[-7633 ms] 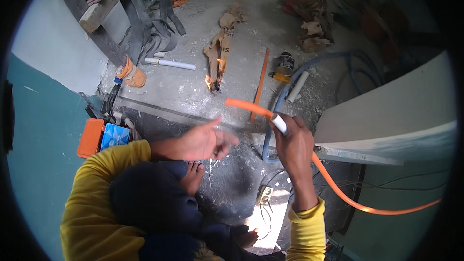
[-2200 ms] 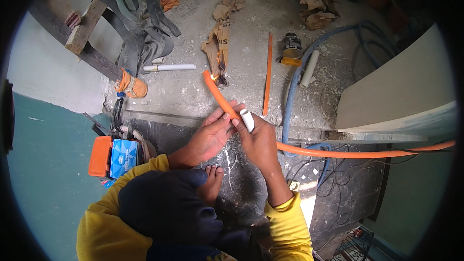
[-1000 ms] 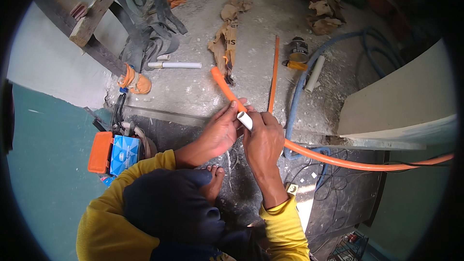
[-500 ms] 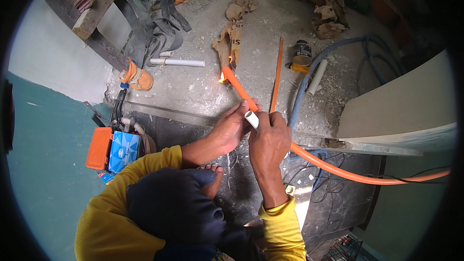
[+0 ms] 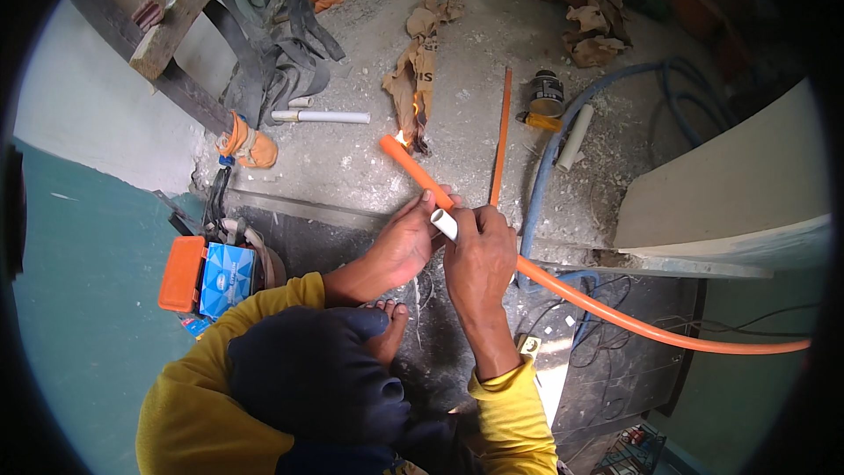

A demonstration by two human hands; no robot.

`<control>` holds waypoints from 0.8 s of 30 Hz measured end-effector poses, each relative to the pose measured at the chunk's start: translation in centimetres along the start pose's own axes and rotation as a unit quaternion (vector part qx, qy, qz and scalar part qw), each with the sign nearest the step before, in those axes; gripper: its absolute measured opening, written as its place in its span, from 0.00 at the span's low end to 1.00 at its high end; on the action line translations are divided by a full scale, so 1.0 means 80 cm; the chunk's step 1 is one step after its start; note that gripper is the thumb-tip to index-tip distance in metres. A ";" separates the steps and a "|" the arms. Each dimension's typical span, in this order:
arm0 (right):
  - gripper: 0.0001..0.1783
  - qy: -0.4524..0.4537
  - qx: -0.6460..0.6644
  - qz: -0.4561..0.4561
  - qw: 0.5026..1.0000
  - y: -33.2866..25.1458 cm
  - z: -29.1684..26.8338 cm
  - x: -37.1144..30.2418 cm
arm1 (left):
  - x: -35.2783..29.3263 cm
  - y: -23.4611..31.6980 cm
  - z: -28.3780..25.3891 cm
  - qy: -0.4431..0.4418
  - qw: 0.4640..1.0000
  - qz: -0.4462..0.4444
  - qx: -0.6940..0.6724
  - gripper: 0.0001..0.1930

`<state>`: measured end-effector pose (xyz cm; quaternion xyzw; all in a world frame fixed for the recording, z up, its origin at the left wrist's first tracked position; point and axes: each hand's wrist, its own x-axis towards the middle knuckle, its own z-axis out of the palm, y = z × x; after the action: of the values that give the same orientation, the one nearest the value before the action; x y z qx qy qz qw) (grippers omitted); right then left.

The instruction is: The person heats an orange plastic pipe with a flame, then inserts a white plastic connector into the heated section. They use pliers to cut the orange pipe and repeat the heating and insertion process.

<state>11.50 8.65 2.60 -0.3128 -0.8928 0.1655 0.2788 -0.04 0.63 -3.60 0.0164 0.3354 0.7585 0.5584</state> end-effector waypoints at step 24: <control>0.08 -0.039 0.150 0.020 0.988 0.015 0.004 -0.001 | -0.002 0.013 0.002 0.020 0.998 0.033 0.049 0.18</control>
<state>11.89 9.46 1.77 -0.2785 -0.8613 0.3154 0.2847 -0.75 0.45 -2.87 0.0391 0.3826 0.7595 0.5247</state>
